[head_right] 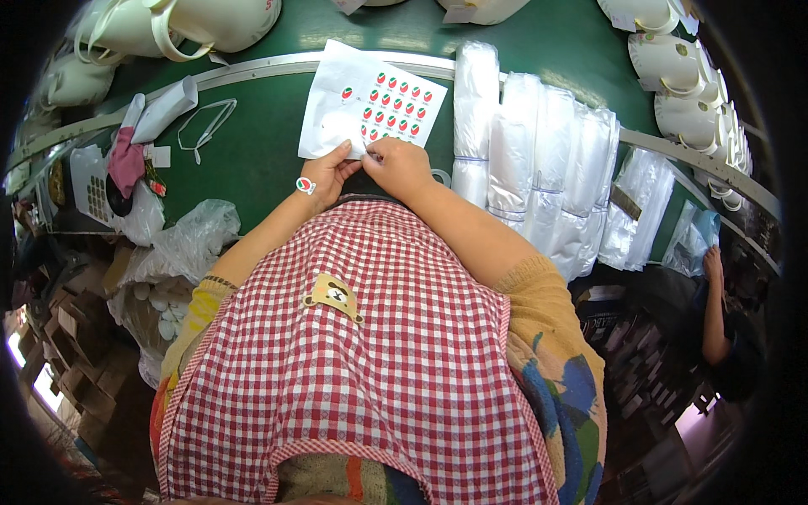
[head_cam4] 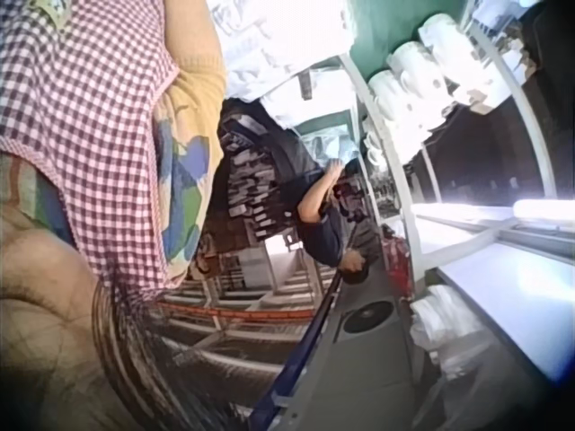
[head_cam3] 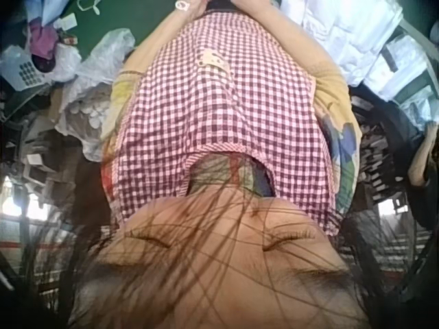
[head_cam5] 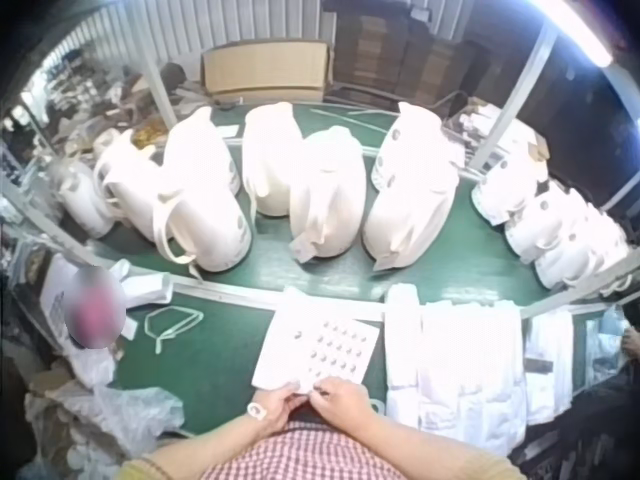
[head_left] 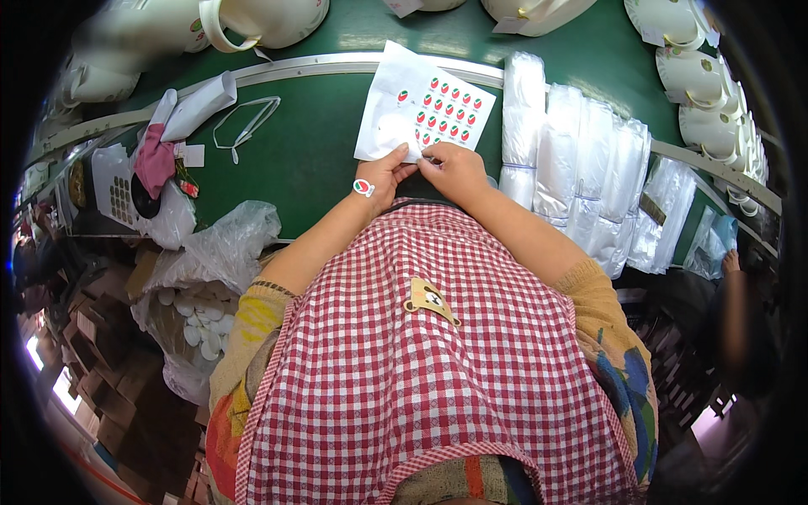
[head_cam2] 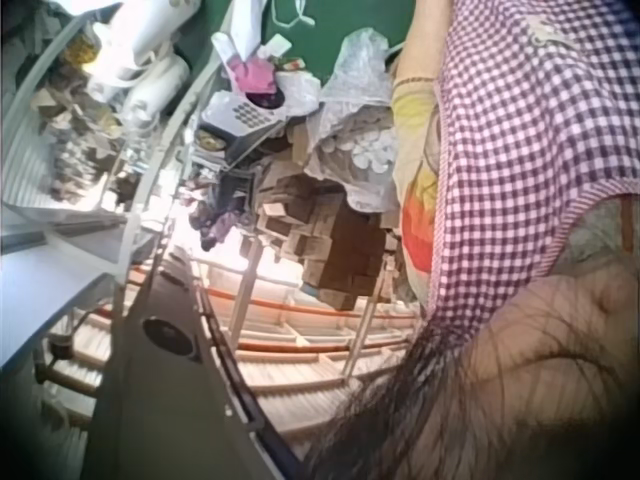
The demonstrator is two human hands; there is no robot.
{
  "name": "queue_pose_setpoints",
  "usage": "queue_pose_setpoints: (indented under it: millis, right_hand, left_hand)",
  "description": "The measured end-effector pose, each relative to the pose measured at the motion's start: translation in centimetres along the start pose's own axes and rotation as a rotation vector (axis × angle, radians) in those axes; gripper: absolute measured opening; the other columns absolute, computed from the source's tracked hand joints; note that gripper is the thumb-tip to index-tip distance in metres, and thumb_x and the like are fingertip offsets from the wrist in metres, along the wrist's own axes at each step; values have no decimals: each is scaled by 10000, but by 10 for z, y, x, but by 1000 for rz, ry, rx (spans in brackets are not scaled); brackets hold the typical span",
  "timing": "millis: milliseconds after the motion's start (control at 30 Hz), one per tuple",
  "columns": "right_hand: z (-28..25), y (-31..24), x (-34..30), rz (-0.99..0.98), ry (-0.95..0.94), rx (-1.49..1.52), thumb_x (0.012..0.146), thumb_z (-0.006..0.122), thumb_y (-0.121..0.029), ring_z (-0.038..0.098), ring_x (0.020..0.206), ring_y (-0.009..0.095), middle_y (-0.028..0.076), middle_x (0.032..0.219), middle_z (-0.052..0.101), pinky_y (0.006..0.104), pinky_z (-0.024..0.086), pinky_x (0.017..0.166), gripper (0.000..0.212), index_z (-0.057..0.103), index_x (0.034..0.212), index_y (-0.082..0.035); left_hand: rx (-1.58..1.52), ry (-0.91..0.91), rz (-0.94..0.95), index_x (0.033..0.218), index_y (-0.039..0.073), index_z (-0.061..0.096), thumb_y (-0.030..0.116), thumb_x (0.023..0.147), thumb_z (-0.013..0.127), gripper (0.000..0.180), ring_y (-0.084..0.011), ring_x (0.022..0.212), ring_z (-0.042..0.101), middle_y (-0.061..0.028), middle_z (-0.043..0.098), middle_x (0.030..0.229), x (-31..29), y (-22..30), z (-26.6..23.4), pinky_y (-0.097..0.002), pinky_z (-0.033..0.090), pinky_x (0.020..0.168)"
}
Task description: The person assembles white plastic pitchers by attaching lids and applying small round stickers to the body. They handle pitchers and lids one at a time, place stickers from a sheet onto each pitcher, and set the finished units aside on the table.
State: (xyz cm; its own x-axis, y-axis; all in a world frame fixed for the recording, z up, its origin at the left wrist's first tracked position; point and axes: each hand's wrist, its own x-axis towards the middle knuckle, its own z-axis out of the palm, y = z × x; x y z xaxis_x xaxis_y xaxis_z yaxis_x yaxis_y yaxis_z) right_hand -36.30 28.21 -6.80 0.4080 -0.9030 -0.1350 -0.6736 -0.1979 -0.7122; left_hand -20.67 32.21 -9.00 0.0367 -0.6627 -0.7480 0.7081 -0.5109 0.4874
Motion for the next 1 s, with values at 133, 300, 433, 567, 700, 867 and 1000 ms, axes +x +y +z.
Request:
queue_pose_setpoints:
  millis: [133,300,433,567,700,867,1000]
  right_hand:
    - [1,2,1,-4,-5,-6,763,684,-213,676,684,248,90,809,693,339,529,618,154,719,845,-87]
    - [2,2,1,-17,23,8,771,670,-202,669,683,269,98,800,689,347,525,617,142,717,831,-83]
    - [1,2,2,15,36,25,774,650,-200,665,691,280,105,780,685,360,522,625,141,719,805,-81]
    - [-8,1,2,101,33,68,769,635,-216,663,687,275,102,757,683,376,521,626,156,723,782,-88]
    - [-27,-13,9,27,83,48,778,652,-205,667,681,248,94,778,691,337,521,612,137,726,794,-91]
    - [-27,-58,32,-612,83,-208,736,683,-123,654,684,211,53,833,672,325,514,591,115,668,830,-57]
    - [-5,-57,37,-921,-64,-310,729,671,-123,628,815,200,40,933,646,331,498,668,164,639,883,-76]
  left_hand:
    - [2,7,-13,1159,4,547,78,874,666,319,-188,895,651,-104,644,1042,1,-1,-2,-287,577,735]
    - [39,4,-10,1154,0,554,62,863,673,321,-188,888,652,-105,647,1035,1,0,-3,-283,578,729]
    - [35,-10,14,1155,-6,552,53,864,667,319,-186,896,648,-104,645,1036,1,0,-3,-279,574,732]
    - [66,50,39,1162,8,555,72,869,661,317,-194,922,639,-93,640,1048,-1,2,-2,-294,558,757]
    - [108,101,15,1165,17,558,99,879,649,312,-198,925,635,-81,638,1060,1,4,-5,-312,542,771]
    - [225,85,30,1147,5,559,49,893,565,258,-194,906,627,-102,638,1056,-4,5,0,-320,524,766]
    - [387,43,4,1137,9,551,77,923,525,226,-179,916,612,-122,616,1098,-3,12,-6,-321,517,768]
